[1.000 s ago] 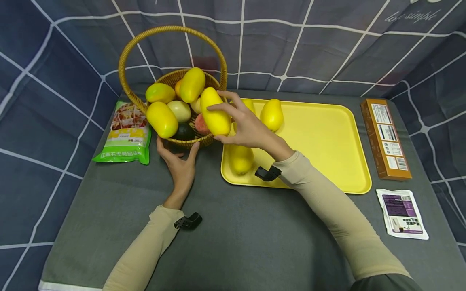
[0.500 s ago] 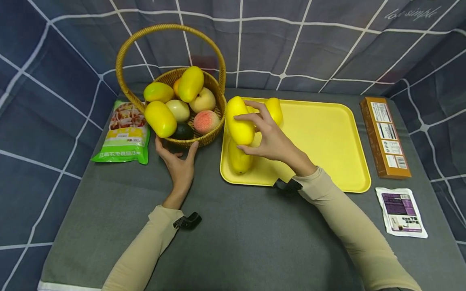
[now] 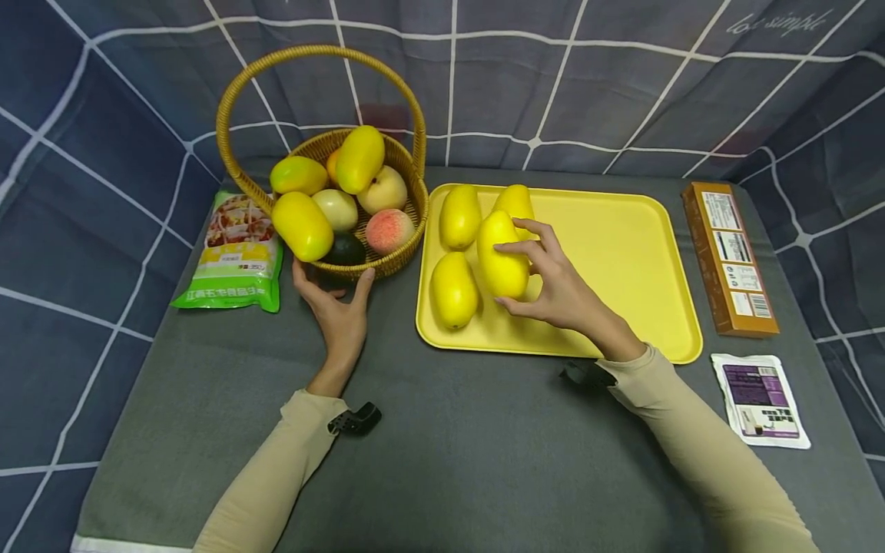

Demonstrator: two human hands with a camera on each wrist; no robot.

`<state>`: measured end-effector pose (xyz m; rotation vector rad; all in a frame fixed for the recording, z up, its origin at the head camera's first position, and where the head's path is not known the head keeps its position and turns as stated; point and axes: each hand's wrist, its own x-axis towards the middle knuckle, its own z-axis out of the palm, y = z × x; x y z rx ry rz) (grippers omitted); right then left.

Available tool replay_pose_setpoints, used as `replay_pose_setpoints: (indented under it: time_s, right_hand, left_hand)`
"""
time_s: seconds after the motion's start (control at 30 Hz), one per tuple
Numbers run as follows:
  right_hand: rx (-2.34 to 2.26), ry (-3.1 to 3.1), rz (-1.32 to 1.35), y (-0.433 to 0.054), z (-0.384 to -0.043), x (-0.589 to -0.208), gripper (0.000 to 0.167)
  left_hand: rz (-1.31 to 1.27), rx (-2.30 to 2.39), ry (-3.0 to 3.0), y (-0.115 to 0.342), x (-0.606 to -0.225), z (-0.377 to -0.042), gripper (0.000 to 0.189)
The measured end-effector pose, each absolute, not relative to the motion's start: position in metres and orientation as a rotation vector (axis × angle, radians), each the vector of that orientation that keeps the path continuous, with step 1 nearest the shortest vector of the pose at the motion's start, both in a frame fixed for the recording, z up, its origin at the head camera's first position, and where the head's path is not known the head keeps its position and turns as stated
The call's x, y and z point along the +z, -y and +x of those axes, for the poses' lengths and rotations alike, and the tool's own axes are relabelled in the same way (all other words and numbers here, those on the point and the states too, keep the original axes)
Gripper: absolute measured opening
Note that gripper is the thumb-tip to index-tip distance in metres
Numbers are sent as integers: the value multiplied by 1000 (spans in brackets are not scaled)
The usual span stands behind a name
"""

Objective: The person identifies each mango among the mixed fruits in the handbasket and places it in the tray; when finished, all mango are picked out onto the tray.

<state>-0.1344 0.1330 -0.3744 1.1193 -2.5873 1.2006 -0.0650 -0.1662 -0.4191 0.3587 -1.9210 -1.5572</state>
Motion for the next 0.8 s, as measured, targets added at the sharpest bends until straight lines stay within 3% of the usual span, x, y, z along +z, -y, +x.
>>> replay_pose_setpoints:
  time_s: [0.8]
  right_hand:
    - [1203, 2812, 1036, -146, -124, -410, 70]
  left_hand:
    - [350, -1548, 1921, 166, -420, -65, 93]
